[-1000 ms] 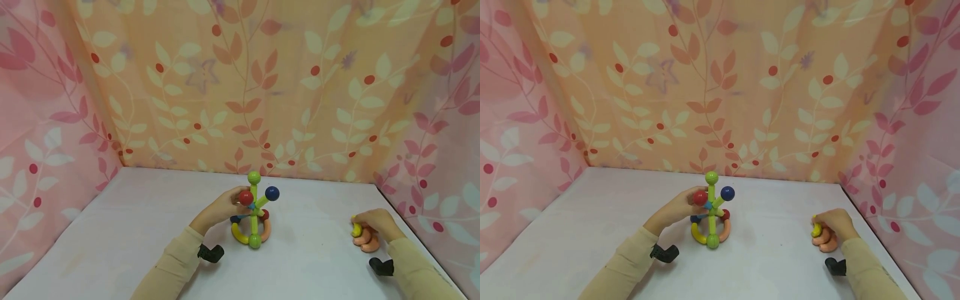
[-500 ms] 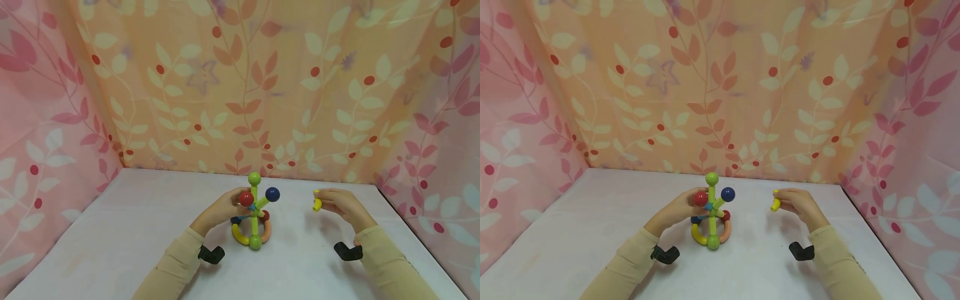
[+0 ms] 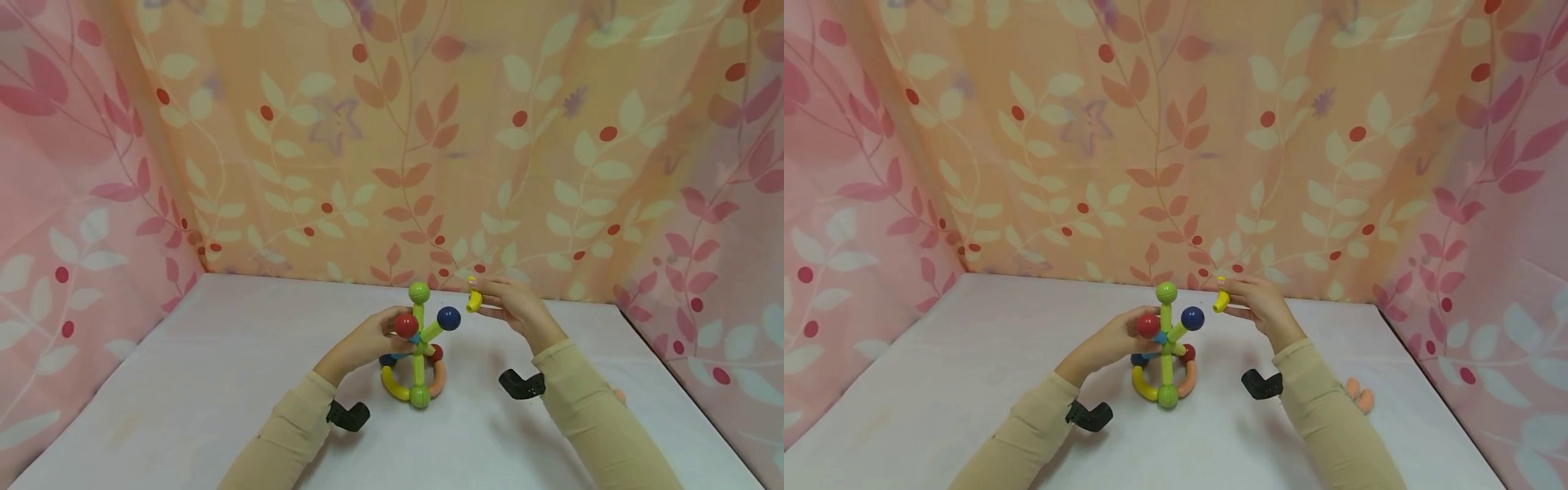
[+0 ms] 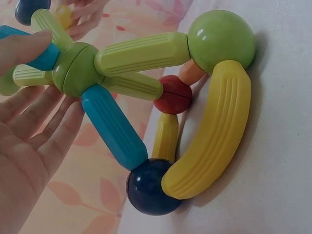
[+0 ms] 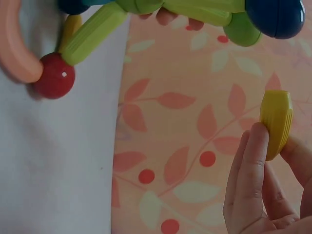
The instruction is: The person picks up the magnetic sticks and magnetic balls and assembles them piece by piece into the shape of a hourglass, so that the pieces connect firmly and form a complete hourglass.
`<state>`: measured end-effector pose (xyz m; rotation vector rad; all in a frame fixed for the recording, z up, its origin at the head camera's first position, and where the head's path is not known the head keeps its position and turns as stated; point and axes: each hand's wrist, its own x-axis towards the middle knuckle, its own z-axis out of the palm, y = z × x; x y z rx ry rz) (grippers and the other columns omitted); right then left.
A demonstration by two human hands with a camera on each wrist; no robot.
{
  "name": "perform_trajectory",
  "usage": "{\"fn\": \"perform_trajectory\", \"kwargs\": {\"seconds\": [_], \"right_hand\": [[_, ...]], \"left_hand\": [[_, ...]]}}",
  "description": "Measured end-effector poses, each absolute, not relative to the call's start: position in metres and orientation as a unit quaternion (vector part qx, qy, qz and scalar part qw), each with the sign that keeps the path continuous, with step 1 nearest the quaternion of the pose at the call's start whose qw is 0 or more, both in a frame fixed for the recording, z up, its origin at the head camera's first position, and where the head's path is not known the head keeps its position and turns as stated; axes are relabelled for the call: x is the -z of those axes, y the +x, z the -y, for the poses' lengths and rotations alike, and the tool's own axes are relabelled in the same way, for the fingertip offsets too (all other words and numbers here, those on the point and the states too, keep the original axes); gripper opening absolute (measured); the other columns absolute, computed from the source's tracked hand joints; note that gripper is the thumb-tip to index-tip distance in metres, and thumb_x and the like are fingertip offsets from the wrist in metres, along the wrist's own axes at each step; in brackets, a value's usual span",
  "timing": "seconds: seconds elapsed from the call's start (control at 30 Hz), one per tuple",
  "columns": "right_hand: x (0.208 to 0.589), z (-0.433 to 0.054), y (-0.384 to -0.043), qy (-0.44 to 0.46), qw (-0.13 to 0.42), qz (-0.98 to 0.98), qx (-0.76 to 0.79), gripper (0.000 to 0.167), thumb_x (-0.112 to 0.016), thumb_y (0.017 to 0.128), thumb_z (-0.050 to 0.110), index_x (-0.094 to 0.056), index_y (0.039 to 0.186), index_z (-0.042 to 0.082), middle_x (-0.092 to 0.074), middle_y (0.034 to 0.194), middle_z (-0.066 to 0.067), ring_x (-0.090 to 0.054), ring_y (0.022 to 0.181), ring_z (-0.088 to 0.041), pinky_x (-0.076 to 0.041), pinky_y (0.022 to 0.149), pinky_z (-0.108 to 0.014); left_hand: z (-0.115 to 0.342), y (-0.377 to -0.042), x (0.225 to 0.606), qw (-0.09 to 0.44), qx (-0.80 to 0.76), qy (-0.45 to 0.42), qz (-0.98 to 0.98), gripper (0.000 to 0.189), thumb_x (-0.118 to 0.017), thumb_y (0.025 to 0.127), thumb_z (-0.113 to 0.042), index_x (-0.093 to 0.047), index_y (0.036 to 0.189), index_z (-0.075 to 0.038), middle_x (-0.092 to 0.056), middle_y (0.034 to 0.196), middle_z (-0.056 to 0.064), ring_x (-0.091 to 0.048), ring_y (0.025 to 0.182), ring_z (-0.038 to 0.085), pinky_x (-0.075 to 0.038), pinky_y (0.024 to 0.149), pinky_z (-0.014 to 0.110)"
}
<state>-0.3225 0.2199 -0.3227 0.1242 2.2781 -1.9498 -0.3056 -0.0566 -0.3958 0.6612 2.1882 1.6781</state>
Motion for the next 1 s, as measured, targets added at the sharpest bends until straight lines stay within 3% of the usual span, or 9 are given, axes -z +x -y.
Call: {"fn": "perform_trajectory", "kwargs": {"seconds": [0.3, 0.53, 0.93, 1.0], "right_hand": [[0.315, -0.197, -0.329, 0.024, 0.074, -0.762, 0.643, 0.053, -0.070, 0.093, 0.030, -0.057, 0.133, -0.002, -0.067, 0.100, 0.001, -0.069, 0.087, -0.012, -0.061, 0.078, -0.025], [0.315, -0.190, -0.328, 0.018, 0.086, -0.778, 0.622, 0.048, -0.069, 0.094, 0.029, -0.061, 0.132, 0.000, -0.068, 0.114, -0.010, -0.069, 0.087, -0.013, -0.061, 0.078, -0.027], [0.314, -0.192, -0.323, -0.015, 0.094, -0.800, 0.593, 0.050, -0.066, 0.096, 0.033, -0.060, 0.134, 0.001, -0.065, 0.126, -0.014, -0.069, 0.093, -0.014, -0.060, 0.083, -0.028], [0.312, -0.193, -0.321, -0.020, 0.099, -0.799, 0.593, 0.047, -0.064, 0.097, 0.031, -0.060, 0.133, 0.000, -0.068, 0.119, -0.012, -0.069, 0.091, -0.013, -0.061, 0.083, -0.029]], "left_hand": [[0.055, -0.306, 0.394, 0.150, -0.580, 0.227, -0.768, 0.060, -0.074, 0.089, -0.019, -0.049, 0.144, -0.019, -0.056, 0.141, 0.005, -0.053, 0.131, 0.031, -0.043, 0.109, 0.058], [0.056, -0.305, 0.392, 0.150, -0.580, 0.229, -0.767, 0.058, -0.073, 0.089, -0.016, -0.051, 0.142, -0.019, -0.057, 0.140, 0.004, -0.054, 0.130, 0.030, -0.043, 0.109, 0.057], [0.055, -0.304, 0.393, 0.153, -0.582, 0.220, -0.768, 0.059, -0.073, 0.089, -0.016, -0.049, 0.143, -0.018, -0.057, 0.141, 0.006, -0.053, 0.132, 0.032, -0.041, 0.110, 0.059], [0.056, -0.304, 0.393, 0.153, -0.582, 0.219, -0.768, 0.059, -0.074, 0.089, -0.017, -0.050, 0.143, -0.018, -0.057, 0.141, 0.005, -0.053, 0.132, 0.032, -0.041, 0.110, 0.060]]}}
